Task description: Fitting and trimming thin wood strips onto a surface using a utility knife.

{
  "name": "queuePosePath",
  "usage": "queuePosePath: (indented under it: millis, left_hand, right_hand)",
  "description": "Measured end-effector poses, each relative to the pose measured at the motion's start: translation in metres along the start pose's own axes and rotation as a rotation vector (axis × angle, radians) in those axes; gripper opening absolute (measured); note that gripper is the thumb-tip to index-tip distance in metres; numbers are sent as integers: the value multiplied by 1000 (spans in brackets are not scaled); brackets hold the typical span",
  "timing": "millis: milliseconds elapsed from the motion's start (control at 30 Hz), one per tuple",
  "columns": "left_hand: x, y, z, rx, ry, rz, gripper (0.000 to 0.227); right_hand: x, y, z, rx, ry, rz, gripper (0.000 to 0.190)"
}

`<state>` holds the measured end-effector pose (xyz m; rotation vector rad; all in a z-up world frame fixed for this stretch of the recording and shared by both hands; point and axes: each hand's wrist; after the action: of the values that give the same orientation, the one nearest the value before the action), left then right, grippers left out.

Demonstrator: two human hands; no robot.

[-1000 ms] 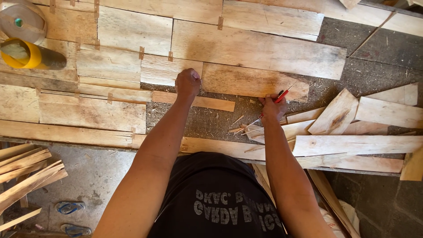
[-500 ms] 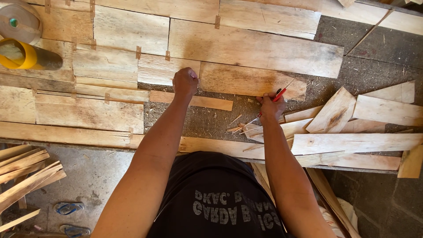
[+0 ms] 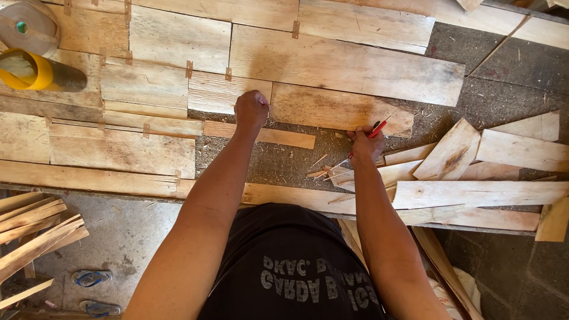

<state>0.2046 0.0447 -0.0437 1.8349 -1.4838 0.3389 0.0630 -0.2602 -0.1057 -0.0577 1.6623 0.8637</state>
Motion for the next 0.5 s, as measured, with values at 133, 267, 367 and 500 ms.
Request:
queuePosePath:
  millis: [133,267,367,500]
  left_hand:
    - [-7,-5,5,-4,6,6,15]
    - [-5,-6,3,-7,-20,25,15]
    - [1,-4,-2,-21,-58,27,15]
    - [-6,-5,5,-14,-51,27,19]
  right_hand:
    - [-2,1,0,-10,40,-8,17]
    - [-4,4,-1,-19,67,-11,17]
    - [-4,4,0,-29,62,-11,17]
    - [1,-2,-1,-32,10,0,20]
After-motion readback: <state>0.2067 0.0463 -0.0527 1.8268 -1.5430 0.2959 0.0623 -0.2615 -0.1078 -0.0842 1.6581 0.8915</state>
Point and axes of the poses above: each hand's wrist, its own y-axis away from the middle knuckle, its own z-axis out of the palm, x = y × z
